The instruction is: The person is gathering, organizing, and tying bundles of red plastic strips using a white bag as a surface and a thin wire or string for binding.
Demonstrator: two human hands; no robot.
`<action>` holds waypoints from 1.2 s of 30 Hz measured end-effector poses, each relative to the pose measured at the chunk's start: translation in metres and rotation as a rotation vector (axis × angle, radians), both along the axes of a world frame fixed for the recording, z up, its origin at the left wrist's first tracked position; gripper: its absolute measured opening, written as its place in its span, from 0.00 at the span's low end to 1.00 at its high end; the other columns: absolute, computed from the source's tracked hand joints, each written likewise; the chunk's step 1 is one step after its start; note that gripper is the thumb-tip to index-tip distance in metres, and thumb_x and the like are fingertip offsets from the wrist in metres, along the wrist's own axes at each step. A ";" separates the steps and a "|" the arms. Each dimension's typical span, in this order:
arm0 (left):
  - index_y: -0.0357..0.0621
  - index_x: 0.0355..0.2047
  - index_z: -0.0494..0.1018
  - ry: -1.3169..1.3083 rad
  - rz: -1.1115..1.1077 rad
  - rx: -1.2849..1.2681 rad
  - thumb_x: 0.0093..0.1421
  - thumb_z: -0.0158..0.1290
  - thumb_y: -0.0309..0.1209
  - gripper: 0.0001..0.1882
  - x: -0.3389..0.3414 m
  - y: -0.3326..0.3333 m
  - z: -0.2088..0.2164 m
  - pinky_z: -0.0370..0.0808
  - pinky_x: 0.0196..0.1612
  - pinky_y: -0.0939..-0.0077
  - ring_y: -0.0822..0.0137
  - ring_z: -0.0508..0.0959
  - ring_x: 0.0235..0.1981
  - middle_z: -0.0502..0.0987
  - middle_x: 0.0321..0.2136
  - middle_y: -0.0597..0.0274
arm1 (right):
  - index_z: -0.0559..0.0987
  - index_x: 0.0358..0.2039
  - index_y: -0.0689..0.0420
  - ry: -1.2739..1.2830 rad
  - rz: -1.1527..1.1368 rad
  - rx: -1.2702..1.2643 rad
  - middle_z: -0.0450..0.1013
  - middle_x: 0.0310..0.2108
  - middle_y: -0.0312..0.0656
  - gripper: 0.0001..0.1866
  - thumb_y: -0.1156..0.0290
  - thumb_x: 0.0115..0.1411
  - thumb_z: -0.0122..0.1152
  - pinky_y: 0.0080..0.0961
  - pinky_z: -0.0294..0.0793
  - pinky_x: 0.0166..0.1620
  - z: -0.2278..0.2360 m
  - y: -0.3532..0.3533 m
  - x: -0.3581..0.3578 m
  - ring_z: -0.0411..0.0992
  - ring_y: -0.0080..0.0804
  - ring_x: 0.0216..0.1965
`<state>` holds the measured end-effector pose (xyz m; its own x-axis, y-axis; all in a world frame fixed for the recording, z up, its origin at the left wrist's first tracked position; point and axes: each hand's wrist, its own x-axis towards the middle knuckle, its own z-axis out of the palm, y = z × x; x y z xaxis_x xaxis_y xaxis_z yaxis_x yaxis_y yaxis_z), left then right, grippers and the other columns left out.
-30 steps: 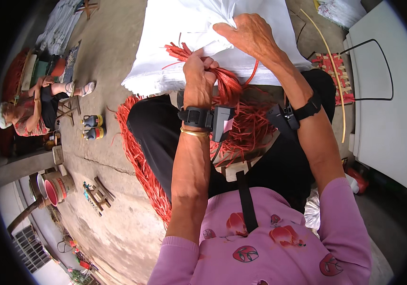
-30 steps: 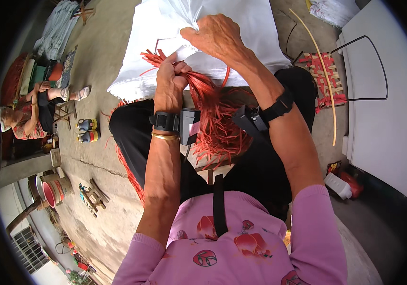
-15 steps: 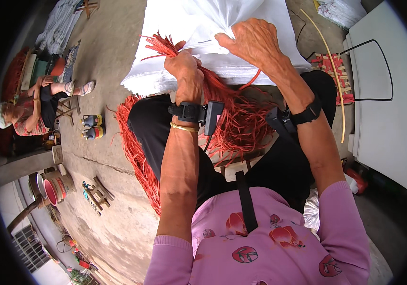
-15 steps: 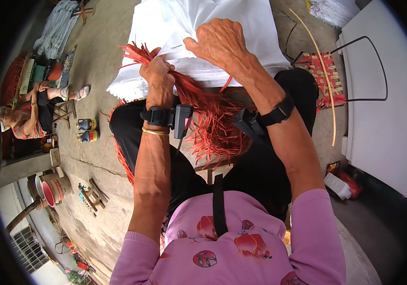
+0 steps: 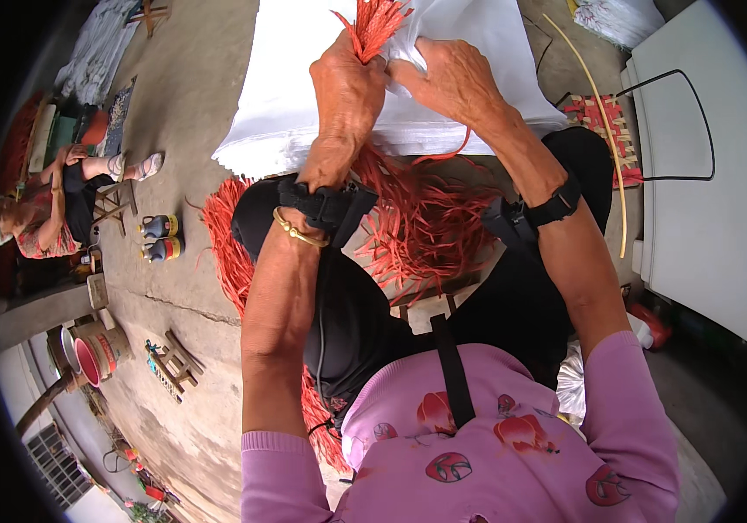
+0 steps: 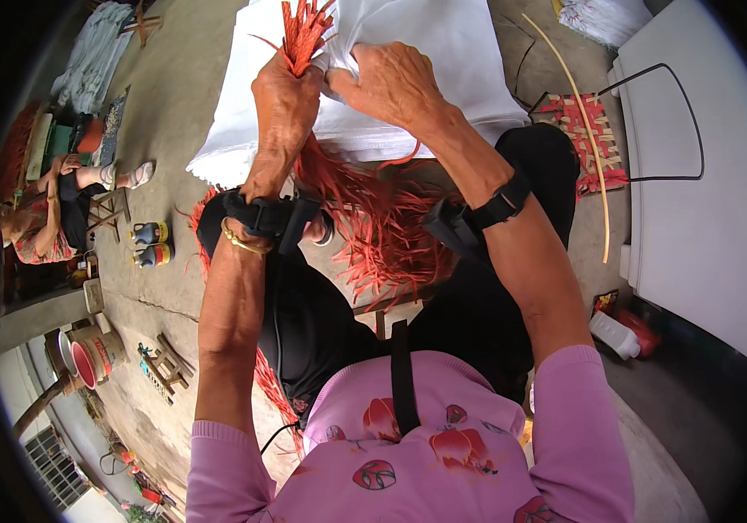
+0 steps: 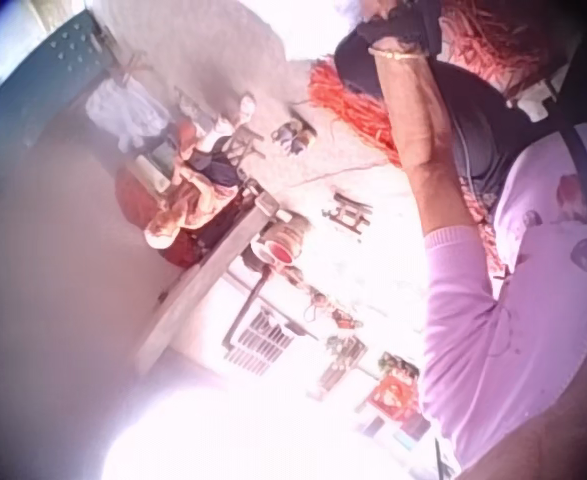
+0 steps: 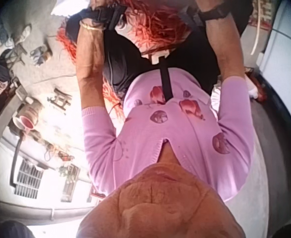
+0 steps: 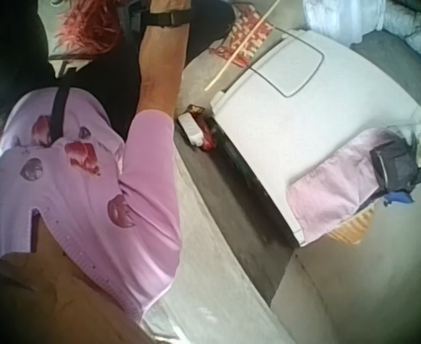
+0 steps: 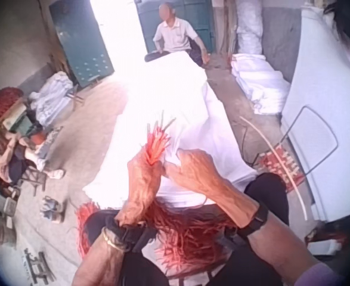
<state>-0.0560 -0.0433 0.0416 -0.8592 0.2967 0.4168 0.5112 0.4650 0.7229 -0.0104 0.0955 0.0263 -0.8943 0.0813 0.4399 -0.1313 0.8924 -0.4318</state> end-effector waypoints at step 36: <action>0.50 0.26 0.70 -1.105 -0.359 1.007 0.60 0.48 0.36 0.08 -0.047 -0.043 0.009 0.50 0.12 0.85 0.80 0.51 0.06 0.69 0.14 0.72 | 0.72 0.24 0.58 0.231 0.148 0.099 0.70 0.18 0.41 0.03 0.75 0.53 0.55 0.34 0.70 0.32 -0.035 -0.004 0.011 0.69 0.38 0.26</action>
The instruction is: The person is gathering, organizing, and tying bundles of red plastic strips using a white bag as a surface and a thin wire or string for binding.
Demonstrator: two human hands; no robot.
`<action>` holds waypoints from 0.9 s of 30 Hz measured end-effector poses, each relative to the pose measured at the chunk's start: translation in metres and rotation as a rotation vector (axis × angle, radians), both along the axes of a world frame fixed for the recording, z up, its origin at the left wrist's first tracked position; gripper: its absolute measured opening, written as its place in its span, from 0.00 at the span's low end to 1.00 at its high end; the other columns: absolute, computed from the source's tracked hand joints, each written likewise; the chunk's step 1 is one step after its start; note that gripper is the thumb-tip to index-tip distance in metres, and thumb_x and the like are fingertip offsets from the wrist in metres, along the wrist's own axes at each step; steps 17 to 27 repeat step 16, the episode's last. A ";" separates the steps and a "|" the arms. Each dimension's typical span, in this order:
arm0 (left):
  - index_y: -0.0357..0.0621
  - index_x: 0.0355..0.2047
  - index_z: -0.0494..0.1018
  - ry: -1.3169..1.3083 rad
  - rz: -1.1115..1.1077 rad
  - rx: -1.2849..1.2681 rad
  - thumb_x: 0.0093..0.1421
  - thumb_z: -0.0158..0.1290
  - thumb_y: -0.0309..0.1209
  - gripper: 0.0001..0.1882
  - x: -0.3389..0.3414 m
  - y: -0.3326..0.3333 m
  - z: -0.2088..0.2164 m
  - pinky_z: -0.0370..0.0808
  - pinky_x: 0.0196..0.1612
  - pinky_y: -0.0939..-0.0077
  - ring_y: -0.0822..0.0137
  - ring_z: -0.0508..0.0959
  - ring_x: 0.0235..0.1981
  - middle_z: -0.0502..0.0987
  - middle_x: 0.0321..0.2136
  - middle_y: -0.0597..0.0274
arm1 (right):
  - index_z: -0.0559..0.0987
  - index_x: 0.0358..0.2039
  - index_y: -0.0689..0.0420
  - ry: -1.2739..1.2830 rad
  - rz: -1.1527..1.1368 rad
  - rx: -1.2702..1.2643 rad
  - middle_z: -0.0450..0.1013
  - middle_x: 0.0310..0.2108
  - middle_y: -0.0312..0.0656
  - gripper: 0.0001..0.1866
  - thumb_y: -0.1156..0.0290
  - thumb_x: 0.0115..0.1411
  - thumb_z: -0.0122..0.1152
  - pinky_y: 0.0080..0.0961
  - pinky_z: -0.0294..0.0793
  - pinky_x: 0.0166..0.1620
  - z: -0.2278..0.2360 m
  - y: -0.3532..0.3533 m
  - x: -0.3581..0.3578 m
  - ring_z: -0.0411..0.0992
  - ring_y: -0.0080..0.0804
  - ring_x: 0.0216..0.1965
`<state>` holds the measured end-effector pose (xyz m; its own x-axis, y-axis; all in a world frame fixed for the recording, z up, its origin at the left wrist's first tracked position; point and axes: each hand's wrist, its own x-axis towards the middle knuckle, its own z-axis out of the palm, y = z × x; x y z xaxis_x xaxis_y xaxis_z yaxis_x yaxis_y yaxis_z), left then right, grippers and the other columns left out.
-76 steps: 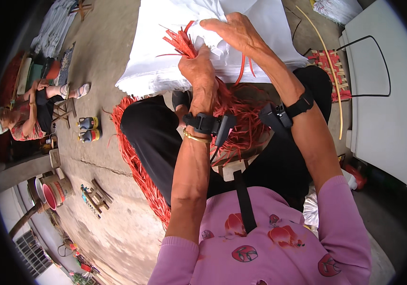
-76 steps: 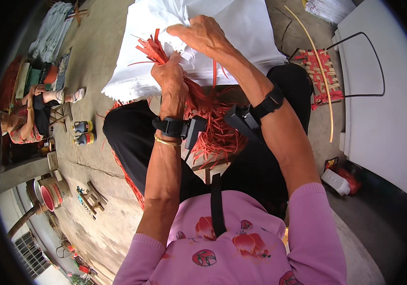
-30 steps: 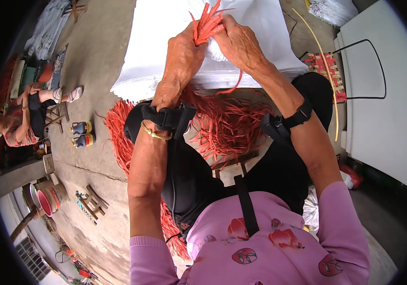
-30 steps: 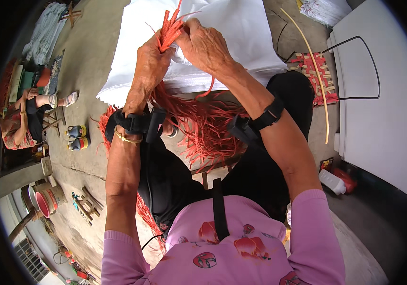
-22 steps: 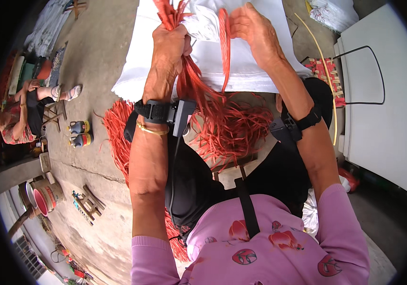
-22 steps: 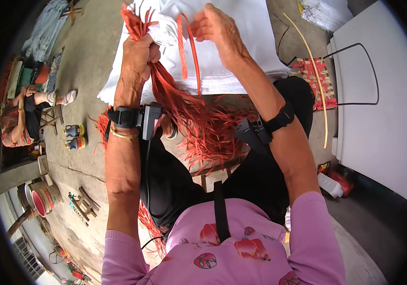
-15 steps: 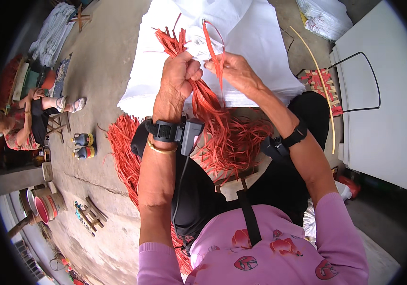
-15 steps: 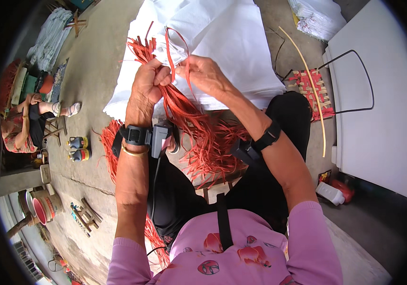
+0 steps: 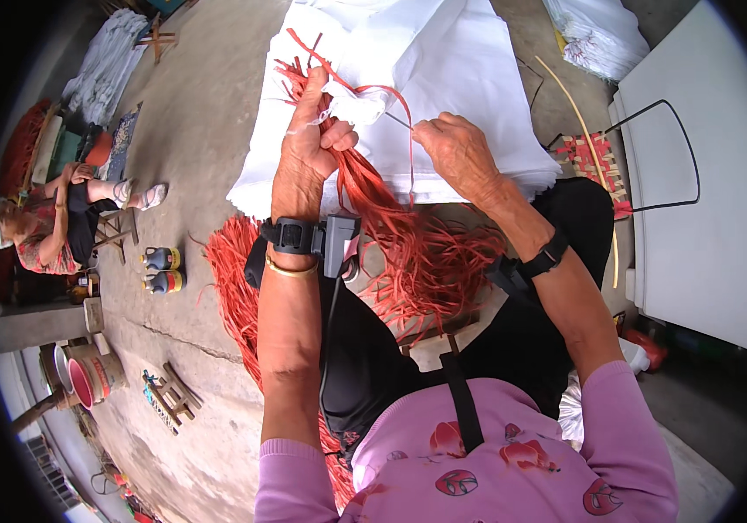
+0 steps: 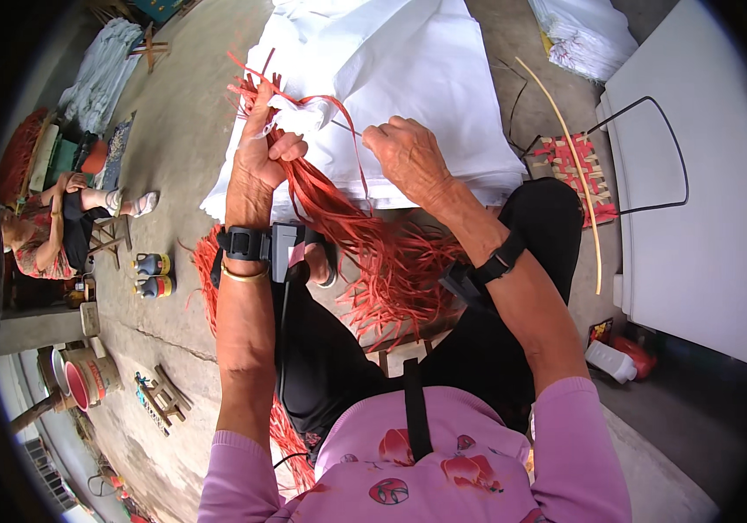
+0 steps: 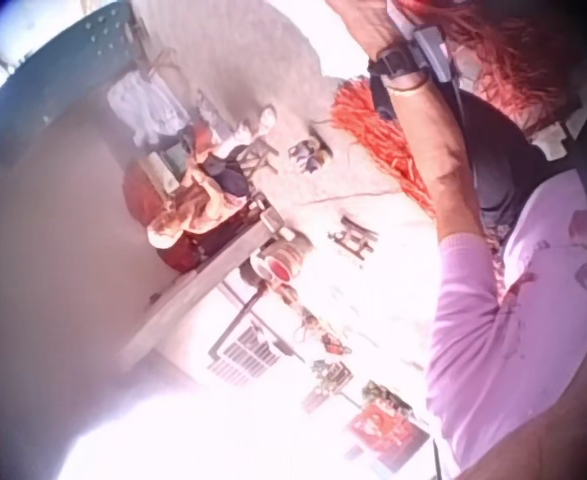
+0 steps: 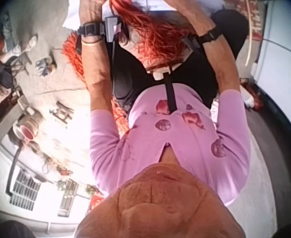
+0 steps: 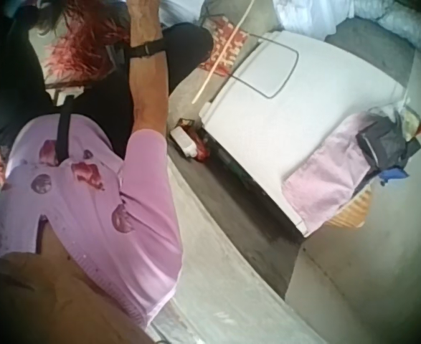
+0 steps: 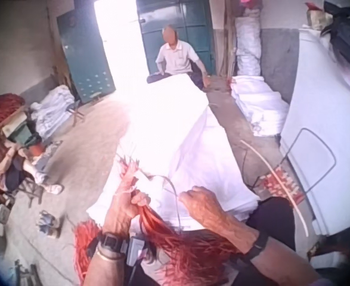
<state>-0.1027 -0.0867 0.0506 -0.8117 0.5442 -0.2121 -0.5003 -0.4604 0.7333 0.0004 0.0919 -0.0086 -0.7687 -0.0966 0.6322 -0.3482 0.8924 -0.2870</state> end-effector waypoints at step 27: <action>0.42 0.36 0.70 -0.046 -0.172 -0.111 0.60 0.48 0.28 0.06 -0.003 0.018 -0.026 0.55 0.15 0.84 0.79 0.56 0.11 0.64 0.16 0.73 | 0.75 0.33 0.62 -0.186 0.009 -0.816 0.67 0.19 0.35 0.10 0.70 0.63 0.48 0.23 0.65 0.28 0.006 -0.032 -0.012 0.60 0.21 0.23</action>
